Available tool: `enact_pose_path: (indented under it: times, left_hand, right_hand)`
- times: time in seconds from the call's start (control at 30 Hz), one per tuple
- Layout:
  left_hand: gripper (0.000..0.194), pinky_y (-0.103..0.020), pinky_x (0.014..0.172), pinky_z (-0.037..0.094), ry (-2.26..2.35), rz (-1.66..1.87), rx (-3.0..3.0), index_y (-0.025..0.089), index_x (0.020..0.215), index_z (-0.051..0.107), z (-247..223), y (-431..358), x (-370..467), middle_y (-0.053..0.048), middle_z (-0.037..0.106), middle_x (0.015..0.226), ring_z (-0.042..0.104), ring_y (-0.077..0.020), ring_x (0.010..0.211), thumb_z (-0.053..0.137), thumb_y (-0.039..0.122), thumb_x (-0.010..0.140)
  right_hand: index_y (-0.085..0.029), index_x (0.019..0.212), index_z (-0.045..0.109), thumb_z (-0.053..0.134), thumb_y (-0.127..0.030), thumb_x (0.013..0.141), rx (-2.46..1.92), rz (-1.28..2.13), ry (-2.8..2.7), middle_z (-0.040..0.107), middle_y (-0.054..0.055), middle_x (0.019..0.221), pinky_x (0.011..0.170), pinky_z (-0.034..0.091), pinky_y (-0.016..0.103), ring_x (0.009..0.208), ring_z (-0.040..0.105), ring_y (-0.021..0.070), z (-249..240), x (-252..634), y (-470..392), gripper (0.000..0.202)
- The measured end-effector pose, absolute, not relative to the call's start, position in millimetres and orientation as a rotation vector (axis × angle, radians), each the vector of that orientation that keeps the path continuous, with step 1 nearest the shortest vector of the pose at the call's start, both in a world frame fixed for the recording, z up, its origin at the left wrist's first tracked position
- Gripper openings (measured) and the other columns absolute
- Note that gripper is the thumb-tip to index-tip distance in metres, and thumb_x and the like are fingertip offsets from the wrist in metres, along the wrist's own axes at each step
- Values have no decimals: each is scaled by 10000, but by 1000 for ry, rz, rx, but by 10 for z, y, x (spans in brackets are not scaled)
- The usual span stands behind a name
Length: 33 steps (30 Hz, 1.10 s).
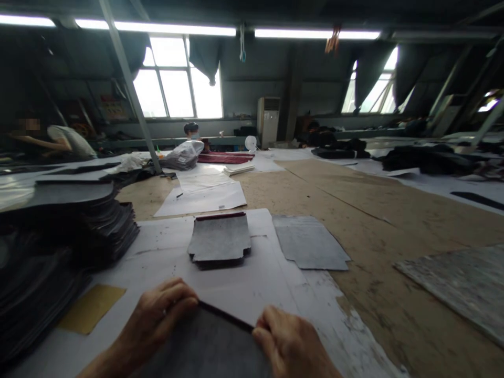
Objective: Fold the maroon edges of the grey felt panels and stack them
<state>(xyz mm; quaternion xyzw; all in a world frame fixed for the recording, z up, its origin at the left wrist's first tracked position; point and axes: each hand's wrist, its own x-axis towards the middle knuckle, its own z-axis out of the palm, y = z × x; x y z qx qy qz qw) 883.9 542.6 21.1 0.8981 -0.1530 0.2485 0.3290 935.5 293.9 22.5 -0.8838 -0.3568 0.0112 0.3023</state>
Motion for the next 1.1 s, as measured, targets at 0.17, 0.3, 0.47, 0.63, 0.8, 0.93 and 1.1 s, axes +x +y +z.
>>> enact_pose_path:
  times: [0.17,0.3,0.47,0.63,0.8,0.93,1.1]
  left_hand:
    - [275,-224,589,370,-81,282,2339,161,682,619,301,5417,8878,-9,575,648,511,-127,613,479,348,827]
    - [284,-189,529,331,31,155,2313,159,626,621,315,5492,8900,24,530,557,447,-98,543,542,377,790]
    - [328,-193,561,350,62,39,2163,157,675,630,315,5628,8874,13,506,586,430,-110,586,533,457,767]
    - [365,-199,539,353,151,28,2160,160,646,645,548,5711,8847,5,510,573,426,-116,571,573,511,712]
    - [335,-197,466,302,203,134,2074,148,587,644,1050,5823,9113,12,494,491,375,-96,485,629,480,631]
    - [353,-202,464,286,189,259,2190,147,625,650,1092,6005,9671,25,485,482,383,-95,474,600,496,626]
    - [272,-233,551,335,230,445,2336,169,636,693,792,6137,10275,12,555,511,494,-141,553,595,423,627]
  right_hand:
    - [-191,641,476,418,-268,837,-2324,297,-743,532,-22,603,558,343,236,581,503,117,432,9507,3016,218]
    - [-178,634,510,471,-290,798,-2327,433,-697,490,-28,568,501,313,219,532,447,101,431,9688,3026,202]
    - [-175,618,481,468,-275,766,-2216,548,-632,423,-46,494,425,287,195,439,408,78,501,9866,3051,179]
    - [-171,609,481,514,-278,720,-2062,576,-661,426,-51,499,403,305,170,429,415,65,871,10007,3109,158]
    - [-170,636,510,582,-321,697,-2037,527,-686,459,-59,456,386,311,162,394,394,55,1325,10249,3214,178]
    - [-163,698,536,586,-327,747,-2219,279,-725,482,-59,495,415,352,176,432,437,66,1302,10702,3473,179]
    - [-133,753,558,586,-270,809,-2429,75,-722,531,-39,622,534,434,222,554,514,90,994,11207,3809,151]
